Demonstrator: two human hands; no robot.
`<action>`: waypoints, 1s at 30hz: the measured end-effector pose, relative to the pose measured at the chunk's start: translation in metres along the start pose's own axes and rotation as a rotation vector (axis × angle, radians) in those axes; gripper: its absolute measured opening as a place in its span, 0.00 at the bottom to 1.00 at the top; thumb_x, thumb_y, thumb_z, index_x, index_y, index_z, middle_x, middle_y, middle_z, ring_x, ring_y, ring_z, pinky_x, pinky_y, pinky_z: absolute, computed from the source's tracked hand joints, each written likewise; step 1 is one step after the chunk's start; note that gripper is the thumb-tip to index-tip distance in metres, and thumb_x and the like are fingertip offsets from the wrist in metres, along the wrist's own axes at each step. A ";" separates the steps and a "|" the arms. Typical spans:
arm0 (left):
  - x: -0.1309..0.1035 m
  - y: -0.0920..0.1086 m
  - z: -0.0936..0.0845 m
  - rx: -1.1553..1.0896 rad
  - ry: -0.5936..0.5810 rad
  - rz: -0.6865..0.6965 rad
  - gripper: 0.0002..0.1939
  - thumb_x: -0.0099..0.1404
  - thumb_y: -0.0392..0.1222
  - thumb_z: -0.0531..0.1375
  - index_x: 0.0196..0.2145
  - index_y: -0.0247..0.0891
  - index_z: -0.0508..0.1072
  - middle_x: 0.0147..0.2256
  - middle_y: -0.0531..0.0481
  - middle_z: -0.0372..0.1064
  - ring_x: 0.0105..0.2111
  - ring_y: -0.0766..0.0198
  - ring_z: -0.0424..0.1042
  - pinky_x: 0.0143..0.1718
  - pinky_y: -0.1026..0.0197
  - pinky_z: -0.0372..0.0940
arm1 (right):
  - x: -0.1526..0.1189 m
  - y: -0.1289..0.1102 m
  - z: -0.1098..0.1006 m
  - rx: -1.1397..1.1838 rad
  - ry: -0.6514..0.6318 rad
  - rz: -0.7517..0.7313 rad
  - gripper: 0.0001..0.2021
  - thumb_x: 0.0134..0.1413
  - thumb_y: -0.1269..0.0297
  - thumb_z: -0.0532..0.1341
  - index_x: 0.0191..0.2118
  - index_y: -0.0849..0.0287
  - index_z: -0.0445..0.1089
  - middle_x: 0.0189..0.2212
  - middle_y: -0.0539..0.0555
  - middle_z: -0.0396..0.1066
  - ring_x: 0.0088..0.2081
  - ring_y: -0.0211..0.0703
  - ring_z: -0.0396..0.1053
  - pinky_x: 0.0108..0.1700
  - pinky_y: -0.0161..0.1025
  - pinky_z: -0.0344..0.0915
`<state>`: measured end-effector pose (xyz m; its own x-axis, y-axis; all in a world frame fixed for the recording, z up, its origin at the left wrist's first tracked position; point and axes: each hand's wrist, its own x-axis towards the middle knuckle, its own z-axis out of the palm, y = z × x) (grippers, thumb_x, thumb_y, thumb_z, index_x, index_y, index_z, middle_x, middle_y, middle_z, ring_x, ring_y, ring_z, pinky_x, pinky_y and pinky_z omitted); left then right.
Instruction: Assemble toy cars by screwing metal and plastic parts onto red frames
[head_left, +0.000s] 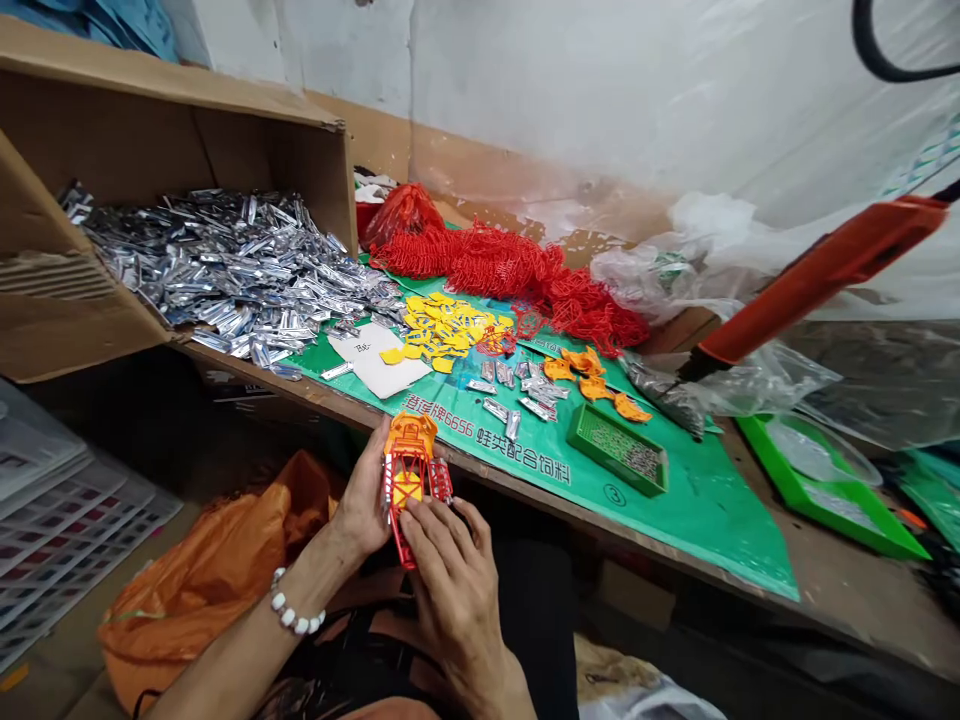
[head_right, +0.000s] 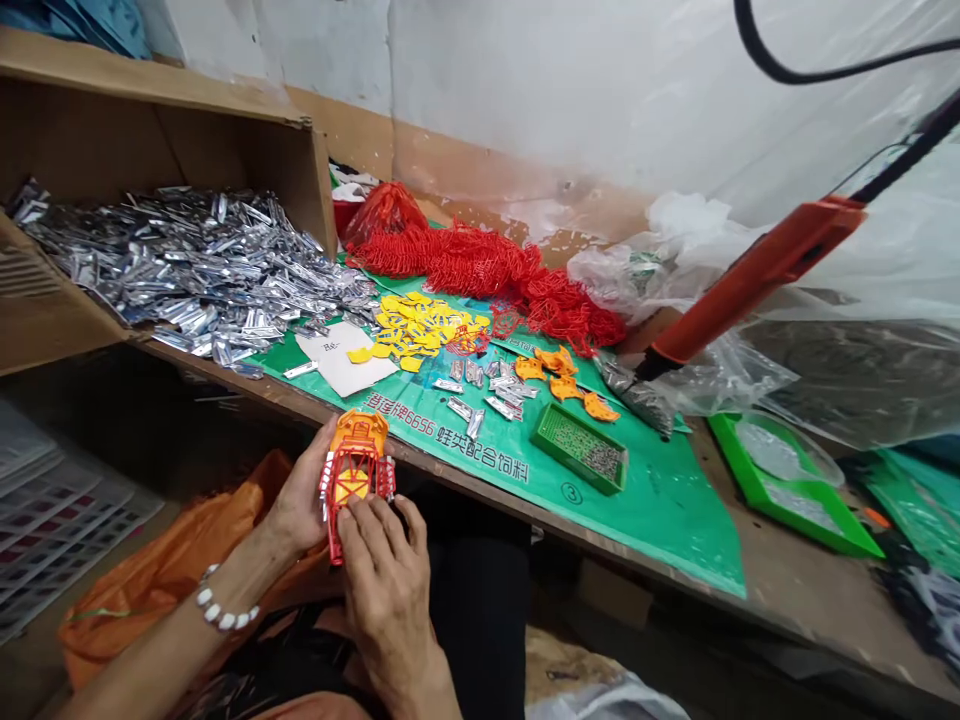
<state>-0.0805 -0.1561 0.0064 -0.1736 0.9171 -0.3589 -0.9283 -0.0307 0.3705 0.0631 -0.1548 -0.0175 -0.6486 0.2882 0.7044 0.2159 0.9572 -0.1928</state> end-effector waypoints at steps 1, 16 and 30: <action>0.000 -0.001 -0.002 0.009 0.006 -0.009 0.28 0.70 0.56 0.46 0.35 0.30 0.76 0.25 0.42 0.76 0.21 0.59 0.74 0.25 0.59 0.70 | -0.001 0.000 -0.001 0.022 0.009 0.019 0.15 0.60 0.77 0.53 0.50 0.63 0.69 0.48 0.57 0.76 0.51 0.46 0.70 0.57 0.50 0.58; -0.005 -0.004 0.004 0.044 -0.040 -0.041 0.27 0.71 0.54 0.45 0.36 0.30 0.76 0.30 0.40 0.77 0.29 0.57 0.77 0.29 0.57 0.71 | -0.008 -0.002 -0.014 0.107 -0.099 0.051 0.15 0.59 0.76 0.54 0.52 0.67 0.67 0.50 0.60 0.74 0.50 0.52 0.68 0.49 0.51 0.66; -0.013 0.011 -0.032 0.116 -0.036 0.006 0.25 0.70 0.52 0.48 0.46 0.28 0.74 0.43 0.34 0.77 0.44 0.48 0.76 0.44 0.50 0.70 | -0.011 0.000 -0.001 0.358 -0.145 0.056 0.16 0.59 0.76 0.56 0.53 0.63 0.66 0.49 0.59 0.74 0.51 0.47 0.69 0.49 0.47 0.71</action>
<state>-0.0983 -0.1814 -0.0120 -0.1652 0.9307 -0.3262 -0.8825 0.0081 0.4702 0.0710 -0.1576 -0.0251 -0.7453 0.3170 0.5866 0.0029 0.8813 -0.4725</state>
